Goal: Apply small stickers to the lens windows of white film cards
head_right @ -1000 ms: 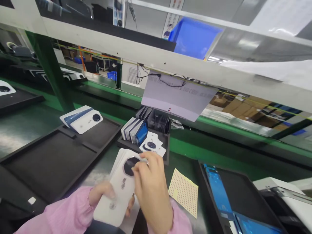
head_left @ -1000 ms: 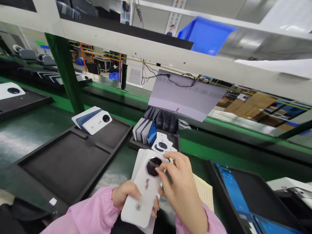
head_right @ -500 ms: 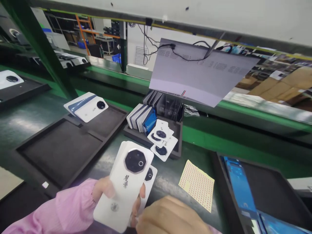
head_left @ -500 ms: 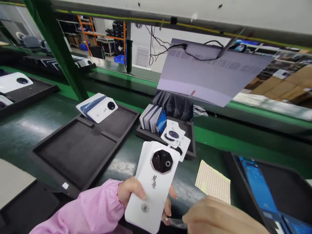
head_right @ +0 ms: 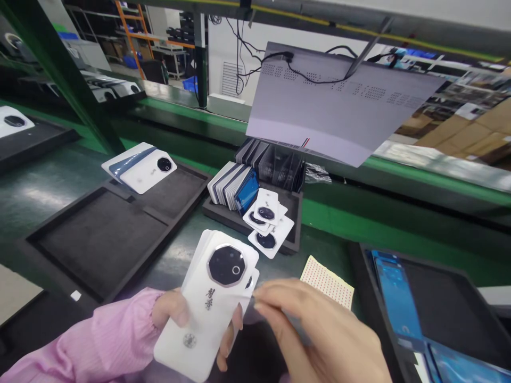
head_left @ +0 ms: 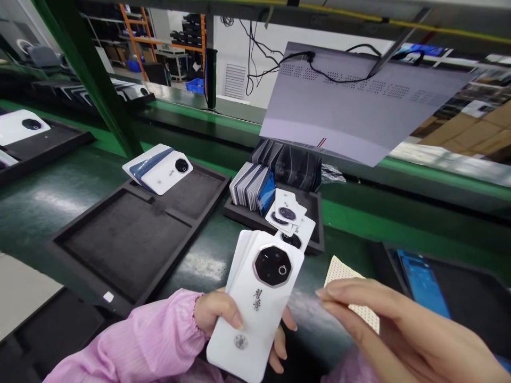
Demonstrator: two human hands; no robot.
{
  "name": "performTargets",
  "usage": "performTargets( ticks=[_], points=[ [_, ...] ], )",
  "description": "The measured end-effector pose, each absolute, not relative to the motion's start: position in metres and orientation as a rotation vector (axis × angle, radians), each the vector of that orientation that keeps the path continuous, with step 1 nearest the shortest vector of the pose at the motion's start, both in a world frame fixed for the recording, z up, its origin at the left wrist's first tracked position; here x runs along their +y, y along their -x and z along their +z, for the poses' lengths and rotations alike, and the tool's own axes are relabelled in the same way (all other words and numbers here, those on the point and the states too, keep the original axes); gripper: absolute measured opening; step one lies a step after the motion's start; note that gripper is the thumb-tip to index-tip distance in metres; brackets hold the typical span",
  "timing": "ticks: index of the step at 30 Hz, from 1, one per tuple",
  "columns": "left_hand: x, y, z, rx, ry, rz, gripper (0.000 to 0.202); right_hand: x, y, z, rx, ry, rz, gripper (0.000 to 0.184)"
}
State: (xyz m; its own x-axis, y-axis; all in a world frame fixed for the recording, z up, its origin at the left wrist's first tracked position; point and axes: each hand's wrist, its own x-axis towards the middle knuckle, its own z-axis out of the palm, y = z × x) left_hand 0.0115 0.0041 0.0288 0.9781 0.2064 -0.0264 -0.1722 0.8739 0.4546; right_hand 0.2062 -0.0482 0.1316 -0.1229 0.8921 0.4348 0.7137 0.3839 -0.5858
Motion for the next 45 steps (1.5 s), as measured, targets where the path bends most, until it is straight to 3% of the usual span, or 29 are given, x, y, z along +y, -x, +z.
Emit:
performTargets(
  ticks=[9,45],
  points=[
    [0.006,-0.011,0.037,0.155,-0.477,0.154,0.063,-0.030,-0.206,0.128,-1.692,1.571,0.390,0.007],
    [0.003,-0.012,0.029,0.101,-0.484,0.204,0.061,-0.019,-0.197,0.115,-1.952,1.489,0.238,0.010]
  ],
)
